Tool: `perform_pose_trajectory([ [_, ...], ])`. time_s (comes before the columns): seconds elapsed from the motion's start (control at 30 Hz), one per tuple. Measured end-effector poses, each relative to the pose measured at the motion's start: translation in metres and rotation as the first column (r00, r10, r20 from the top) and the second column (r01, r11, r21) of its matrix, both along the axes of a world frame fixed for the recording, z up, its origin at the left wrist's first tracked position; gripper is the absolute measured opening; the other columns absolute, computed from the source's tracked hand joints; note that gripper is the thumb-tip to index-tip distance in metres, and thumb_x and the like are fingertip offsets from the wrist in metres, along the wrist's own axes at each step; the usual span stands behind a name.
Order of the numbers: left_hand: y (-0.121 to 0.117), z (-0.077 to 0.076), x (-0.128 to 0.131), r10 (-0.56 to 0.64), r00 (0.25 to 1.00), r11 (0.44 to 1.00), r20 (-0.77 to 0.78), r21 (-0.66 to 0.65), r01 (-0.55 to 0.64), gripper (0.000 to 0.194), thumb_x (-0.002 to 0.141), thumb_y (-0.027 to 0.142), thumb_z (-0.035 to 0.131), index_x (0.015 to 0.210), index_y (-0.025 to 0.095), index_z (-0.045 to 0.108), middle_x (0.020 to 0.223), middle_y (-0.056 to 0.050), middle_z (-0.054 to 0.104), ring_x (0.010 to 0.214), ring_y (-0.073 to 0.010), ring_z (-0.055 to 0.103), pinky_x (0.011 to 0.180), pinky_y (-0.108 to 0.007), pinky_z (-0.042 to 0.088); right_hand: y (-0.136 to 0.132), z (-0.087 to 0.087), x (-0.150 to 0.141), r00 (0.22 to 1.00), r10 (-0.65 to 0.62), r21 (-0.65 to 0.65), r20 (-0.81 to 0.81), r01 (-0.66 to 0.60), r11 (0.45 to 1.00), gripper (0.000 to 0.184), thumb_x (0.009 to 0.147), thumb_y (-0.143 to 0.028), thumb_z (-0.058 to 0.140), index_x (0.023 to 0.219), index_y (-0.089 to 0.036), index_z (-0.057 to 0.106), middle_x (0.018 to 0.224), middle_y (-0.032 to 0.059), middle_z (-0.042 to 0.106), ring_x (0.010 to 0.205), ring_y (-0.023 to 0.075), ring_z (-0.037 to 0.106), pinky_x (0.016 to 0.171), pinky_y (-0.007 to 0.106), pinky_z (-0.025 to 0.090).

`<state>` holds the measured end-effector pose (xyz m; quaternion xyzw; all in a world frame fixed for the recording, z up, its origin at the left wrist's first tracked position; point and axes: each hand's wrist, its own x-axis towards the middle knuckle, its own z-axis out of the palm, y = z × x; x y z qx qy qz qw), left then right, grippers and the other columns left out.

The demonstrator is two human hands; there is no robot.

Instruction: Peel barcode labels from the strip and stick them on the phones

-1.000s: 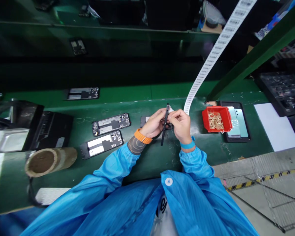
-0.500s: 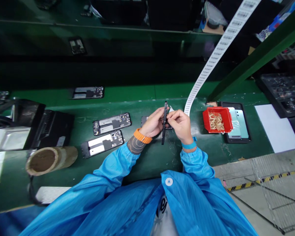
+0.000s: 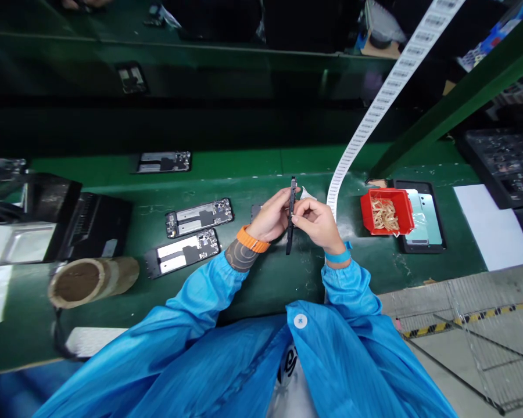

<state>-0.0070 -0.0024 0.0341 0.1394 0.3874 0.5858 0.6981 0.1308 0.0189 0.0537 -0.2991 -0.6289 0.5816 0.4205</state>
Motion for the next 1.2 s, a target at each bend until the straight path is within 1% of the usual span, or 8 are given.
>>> perform_pose_trajectory([
  [0.23,-0.001,0.001,0.0,-0.014,0.999,0.999,-0.033,0.031,0.015,0.024,0.088,0.038,0.074,0.101,0.019,0.069,0.08,0.001,0.063,0.065,-0.0081,0.06,0.063,-0.02,0.049,0.0,-0.001,0.001,1.0,0.001,-0.063,-0.014,-0.002,0.998,0.034,0.074,-0.045,0.083,0.068,-0.022,0.059,0.068,-0.0012,0.061,0.063,0.0145,0.054,0.064,0.031,0.048],
  [0.4,-0.002,0.003,0.0,-0.012,1.0,1.0,-0.025,0.026,0.012,0.024,0.088,0.038,0.075,0.1,0.018,0.069,0.08,0.001,0.064,0.065,-0.0082,0.06,0.059,-0.019,0.047,0.0,-0.003,0.001,0.997,0.014,-0.074,-0.074,-0.019,0.997,0.029,0.076,-0.038,0.082,0.069,-0.022,0.059,0.069,-0.0016,0.061,0.062,0.0138,0.054,0.062,0.029,0.047],
  [0.63,-0.002,0.002,0.0,-0.023,0.999,0.999,-0.023,0.026,0.023,0.028,0.086,0.04,0.076,0.102,0.019,0.068,0.075,0.002,0.062,0.06,-0.009,0.059,0.054,-0.02,0.045,0.0,-0.009,0.002,0.998,0.006,-0.088,-0.068,-0.012,0.996,0.032,0.077,-0.041,0.08,0.069,-0.021,0.057,0.07,-0.0013,0.06,0.062,0.0133,0.053,0.063,0.03,0.046],
  [0.73,-0.002,0.0,0.0,-0.031,0.999,0.999,-0.017,0.036,0.032,0.03,0.086,0.041,0.076,0.103,0.019,0.067,0.075,0.002,0.062,0.06,-0.0093,0.059,0.054,-0.021,0.046,0.0,-0.012,0.003,0.999,0.004,-0.093,-0.053,-0.009,0.996,0.033,0.077,-0.042,0.081,0.068,-0.021,0.057,0.071,-0.0012,0.06,0.062,0.0135,0.052,0.063,0.03,0.046],
  [0.83,-0.001,0.001,-0.001,-0.038,0.999,0.999,-0.015,0.027,0.038,0.03,0.086,0.04,0.076,0.103,0.018,0.066,0.075,0.002,0.062,0.059,-0.0098,0.06,0.053,-0.021,0.047,0.0,-0.013,0.004,0.998,0.019,-0.107,-0.068,-0.026,0.994,0.032,0.078,-0.039,0.08,0.067,-0.021,0.056,0.072,-0.001,0.059,0.063,0.0137,0.052,0.064,0.03,0.045],
  [0.93,-0.002,0.006,-0.002,-0.056,0.998,0.998,-0.022,0.009,0.057,0.029,0.087,0.04,0.074,0.104,0.019,0.065,0.073,0.002,0.061,0.057,-0.0105,0.059,0.051,-0.022,0.047,0.0,-0.011,0.005,0.995,0.049,-0.132,-0.09,-0.061,0.989,0.029,0.078,-0.035,0.079,0.065,-0.02,0.058,0.072,-0.0007,0.059,0.066,0.0139,0.052,0.065,0.029,0.043],
  [1.07,-0.003,0.012,-0.002,-0.109,0.994,0.994,-0.033,0.003,0.109,0.027,0.088,0.039,0.072,0.103,0.019,0.063,0.075,0.002,0.06,0.055,-0.0116,0.059,0.048,-0.024,0.047,0.001,-0.004,0.005,0.99,0.08,-0.218,-0.113,-0.103,0.97,0.028,0.071,-0.033,0.081,0.061,-0.02,0.059,0.066,-0.0012,0.058,0.064,0.0142,0.052,0.063,0.029,0.042],
  [1.2,-0.003,0.014,0.0,-0.09,0.996,0.995,-0.021,0.035,0.091,0.022,0.087,0.035,0.073,0.094,0.018,0.06,0.069,0.003,0.059,0.052,-0.012,0.057,0.048,-0.025,0.048,0.001,0.002,0.004,0.992,0.072,-0.274,-0.107,-0.099,0.957,0.028,0.068,-0.034,0.083,0.059,-0.02,0.06,0.063,-0.0016,0.059,0.06,0.0138,0.054,0.061,0.029,0.042],
])
